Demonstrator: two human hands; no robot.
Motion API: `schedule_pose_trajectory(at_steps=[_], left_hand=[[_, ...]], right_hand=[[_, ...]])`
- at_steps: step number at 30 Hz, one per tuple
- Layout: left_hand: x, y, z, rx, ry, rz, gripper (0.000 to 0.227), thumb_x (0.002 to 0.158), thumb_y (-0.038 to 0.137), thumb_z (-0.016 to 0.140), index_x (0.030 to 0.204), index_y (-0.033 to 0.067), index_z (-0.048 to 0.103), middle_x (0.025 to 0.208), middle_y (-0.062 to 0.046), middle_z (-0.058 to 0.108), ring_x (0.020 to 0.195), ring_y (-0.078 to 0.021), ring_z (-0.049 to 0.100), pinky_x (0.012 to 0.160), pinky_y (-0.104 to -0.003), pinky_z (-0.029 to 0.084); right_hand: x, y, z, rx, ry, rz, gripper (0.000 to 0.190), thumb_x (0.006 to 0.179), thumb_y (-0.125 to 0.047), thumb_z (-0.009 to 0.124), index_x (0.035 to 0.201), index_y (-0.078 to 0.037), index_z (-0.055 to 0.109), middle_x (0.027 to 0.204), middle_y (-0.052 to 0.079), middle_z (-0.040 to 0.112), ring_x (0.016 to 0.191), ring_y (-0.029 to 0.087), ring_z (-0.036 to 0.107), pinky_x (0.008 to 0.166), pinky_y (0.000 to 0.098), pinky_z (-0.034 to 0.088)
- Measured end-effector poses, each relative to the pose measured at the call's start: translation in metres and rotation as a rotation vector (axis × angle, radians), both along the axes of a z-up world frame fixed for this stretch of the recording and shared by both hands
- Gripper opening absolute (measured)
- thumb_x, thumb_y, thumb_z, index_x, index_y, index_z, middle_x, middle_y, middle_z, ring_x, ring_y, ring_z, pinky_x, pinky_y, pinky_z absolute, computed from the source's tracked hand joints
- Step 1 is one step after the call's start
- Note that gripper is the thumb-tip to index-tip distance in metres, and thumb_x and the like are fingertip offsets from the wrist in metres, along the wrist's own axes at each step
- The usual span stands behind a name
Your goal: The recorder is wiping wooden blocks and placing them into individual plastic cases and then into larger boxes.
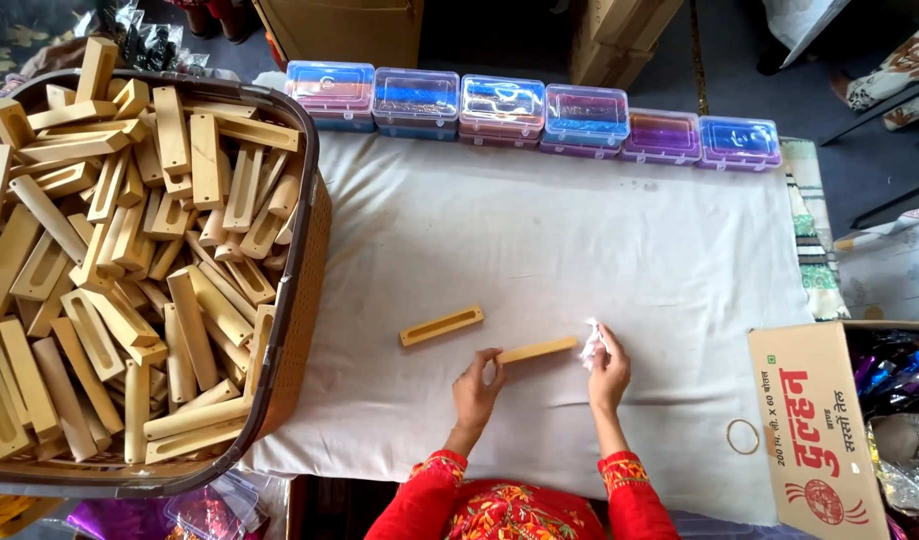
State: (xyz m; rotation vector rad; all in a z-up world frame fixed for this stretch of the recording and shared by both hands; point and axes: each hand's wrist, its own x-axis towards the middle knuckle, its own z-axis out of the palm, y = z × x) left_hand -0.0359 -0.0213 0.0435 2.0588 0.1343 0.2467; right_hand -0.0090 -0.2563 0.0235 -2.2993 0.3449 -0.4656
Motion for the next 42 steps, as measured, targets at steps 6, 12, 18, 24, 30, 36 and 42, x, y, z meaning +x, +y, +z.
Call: schedule_pose_trajectory(at_steps=[6, 12, 18, 24, 30, 36, 42], left_hand=[[0.005, 0.018, 0.015, 0.058, -0.071, -0.327, 0.037, 0.083, 0.006, 0.077, 0.119, 0.0125, 0.069, 0.125, -0.006, 0.068, 0.101, -0.0294, 0.07, 0.081, -0.037, 0.058], [0.009, 0.018, -0.011, 0.025, 0.282, -0.203, 0.035, 0.076, 0.021, 0.084, 0.111, 0.0192, 0.077, 0.108, 0.004, 0.067, 0.085, -0.0155, 0.072, 0.074, -0.034, 0.058], [0.014, 0.019, -0.007, 0.025, 0.292, -0.191, 0.035, 0.075, 0.027, 0.087, 0.107, 0.0193, 0.078, 0.106, 0.005, 0.067, 0.085, -0.0146, 0.071, 0.073, -0.034, 0.057], [0.015, 0.018, -0.028, 0.023, 0.269, -0.206, 0.034, 0.076, 0.025, 0.087, 0.107, 0.0176, 0.077, 0.106, 0.005, 0.068, 0.084, -0.0133, 0.071, 0.073, -0.032, 0.058], [0.013, 0.019, -0.014, 0.052, 0.268, -0.208, 0.034, 0.074, 0.024, 0.087, 0.106, 0.0185, 0.077, 0.106, 0.006, 0.068, 0.082, -0.0124, 0.071, 0.073, -0.032, 0.058], [0.014, 0.021, -0.009, 0.038, 0.273, -0.229, 0.032, 0.075, 0.024, 0.087, 0.105, 0.0183, 0.077, 0.103, 0.005, 0.067, 0.082, -0.0124, 0.07, 0.072, -0.033, 0.058], [0.011, 0.019, -0.008, 0.047, 0.233, -0.226, 0.031, 0.076, 0.023, 0.086, 0.102, 0.0141, 0.071, 0.104, 0.002, 0.066, 0.086, -0.0164, 0.072, 0.073, -0.036, 0.058]], right_hand=[[-0.031, 0.051, 0.03, -0.117, -0.173, 0.153, 0.053, 0.09, 0.004, 0.061, 0.141, -0.01, 0.062, 0.137, 0.015, 0.066, 0.118, 0.032, 0.063, 0.098, 0.042, 0.052], [-0.032, 0.063, 0.0, -0.27, -0.056, 0.614, 0.058, 0.086, 0.009, 0.06, 0.135, -0.022, 0.066, 0.143, -0.004, 0.066, 0.104, 0.023, 0.069, 0.088, 0.034, 0.058], [-0.021, 0.019, 0.016, -0.286, 0.029, 0.288, 0.057, 0.085, 0.007, 0.062, 0.134, -0.02, 0.068, 0.146, -0.002, 0.062, 0.099, 0.028, 0.065, 0.088, 0.0398, 0.055], [-0.043, 0.094, 0.005, -0.266, -0.013, 0.442, 0.058, 0.086, 0.005, 0.063, 0.142, -0.012, 0.061, 0.144, 0.005, 0.061, 0.102, 0.031, 0.063, 0.088, 0.0393, 0.056], [-0.018, 0.025, -0.007, -0.394, 0.012, 0.275, 0.065, 0.081, 0.011, 0.066, 0.139, -0.018, 0.063, 0.147, -0.002, 0.061, 0.101, 0.027, 0.062, 0.087, 0.0351, 0.057], [-0.027, 0.06, -0.011, -0.304, -0.035, 0.304, 0.06, 0.09, 0.006, 0.062, 0.144, -0.02, 0.061, 0.142, 0.002, 0.057, 0.113, 0.03, 0.062, 0.097, 0.0422, 0.053], [-0.028, 0.064, 0.008, -0.442, -0.064, 0.52, 0.07, 0.08, 0.01, 0.058, 0.143, -0.018, 0.061, 0.152, -0.001, 0.055, 0.117, 0.029, 0.061, 0.098, 0.0381, 0.052]])
